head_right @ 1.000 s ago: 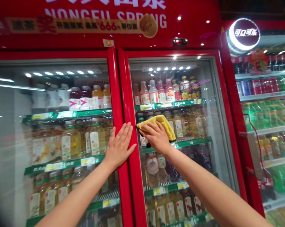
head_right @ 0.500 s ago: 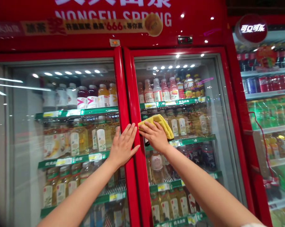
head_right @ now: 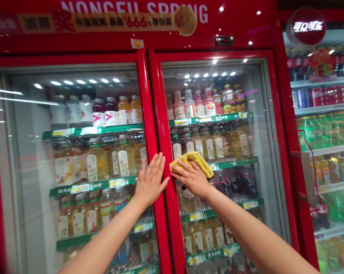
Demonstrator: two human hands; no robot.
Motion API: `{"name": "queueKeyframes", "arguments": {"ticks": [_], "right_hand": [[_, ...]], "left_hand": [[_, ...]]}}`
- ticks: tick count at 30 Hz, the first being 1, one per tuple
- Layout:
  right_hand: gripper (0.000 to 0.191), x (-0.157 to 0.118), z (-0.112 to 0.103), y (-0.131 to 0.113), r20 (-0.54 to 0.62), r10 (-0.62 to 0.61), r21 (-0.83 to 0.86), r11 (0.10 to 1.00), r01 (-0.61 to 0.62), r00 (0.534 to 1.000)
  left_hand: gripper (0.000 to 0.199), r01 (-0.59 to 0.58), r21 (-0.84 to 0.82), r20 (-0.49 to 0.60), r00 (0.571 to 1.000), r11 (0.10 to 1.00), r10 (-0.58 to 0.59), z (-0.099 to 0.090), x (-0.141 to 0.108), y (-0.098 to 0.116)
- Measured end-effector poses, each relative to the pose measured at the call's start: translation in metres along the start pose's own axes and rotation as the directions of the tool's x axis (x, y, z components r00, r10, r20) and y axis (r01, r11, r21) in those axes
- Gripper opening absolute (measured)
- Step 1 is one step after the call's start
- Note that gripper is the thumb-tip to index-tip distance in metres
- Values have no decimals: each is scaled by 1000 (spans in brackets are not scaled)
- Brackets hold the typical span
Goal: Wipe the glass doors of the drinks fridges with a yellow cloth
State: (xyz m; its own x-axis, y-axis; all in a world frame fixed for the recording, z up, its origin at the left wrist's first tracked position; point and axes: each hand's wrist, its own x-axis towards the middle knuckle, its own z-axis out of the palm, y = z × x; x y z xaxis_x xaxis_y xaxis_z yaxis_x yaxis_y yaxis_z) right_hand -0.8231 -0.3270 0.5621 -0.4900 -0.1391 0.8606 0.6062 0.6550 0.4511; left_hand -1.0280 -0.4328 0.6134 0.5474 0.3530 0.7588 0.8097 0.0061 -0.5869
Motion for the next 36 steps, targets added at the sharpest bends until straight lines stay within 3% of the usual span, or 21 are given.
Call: {"name": "queueKeyframes", "arguments": {"ticks": [2, 6, 8, 12, 14, 16, 20, 24, 25, 27, 30, 33, 36], "right_hand": [[46, 16, -3, 6, -13, 44, -3, 999, -44, 999], [51, 57, -4, 12, -100, 244, -20, 969, -247, 965], [52, 51, 1, 2, -116, 264, -19, 963, -268, 957], [50, 6, 7, -22, -52, 154, 4, 988, -154, 987], [51, 1, 2, -19, -6, 122, 15, 992, -122, 992], [53, 15, -6, -5, 14, 178, 5, 984, -178, 984], [54, 45, -15, 18, -65, 396, -36, 917, -398, 916], [58, 12, -1, -7, -182, 540, -48, 830, -556, 822], [59, 2, 3, -16, -188, 525, -54, 838, -542, 830], [60, -6, 7, -23, -119, 423, -52, 901, -431, 898], [59, 17, -1, -4, -48, 340, -43, 939, -342, 939], [59, 42, -12, 23, -97, 409, -43, 909, -414, 907], [63, 27, -9, 20, -187, 559, -51, 816, -576, 808]], "left_hand": [[81, 2, -5, 6, 1000, 1000, -2, 0, -3, 3], [81, 46, 4, 10, 999, 999, -46, 1, -6, 9], [80, 67, 7, 9, 998, 998, -67, 2, -10, 13], [82, 79, -6, -6, 997, 997, -79, 6, -20, 21], [83, 75, -23, -14, 997, 997, -76, 7, -21, 23], [84, 74, -40, -22, 997, 996, -75, 7, -16, 24], [85, 83, -63, -27, 996, 995, -85, 4, -1, 27], [83, 92, -65, -28, 995, 994, -94, 4, -2, 31], [82, 88, -61, -33, 995, 994, -90, 5, -4, 32], [81, 75, -54, -44, 996, 996, -77, 8, -6, 32], [81, 75, -53, -62, 995, 996, -78, 13, -2, 33], [82, 102, -53, -82, 991, 993, -106, 17, 6, 37], [82, 124, -45, -99, 987, 991, -128, 21, 7, 44]]}}
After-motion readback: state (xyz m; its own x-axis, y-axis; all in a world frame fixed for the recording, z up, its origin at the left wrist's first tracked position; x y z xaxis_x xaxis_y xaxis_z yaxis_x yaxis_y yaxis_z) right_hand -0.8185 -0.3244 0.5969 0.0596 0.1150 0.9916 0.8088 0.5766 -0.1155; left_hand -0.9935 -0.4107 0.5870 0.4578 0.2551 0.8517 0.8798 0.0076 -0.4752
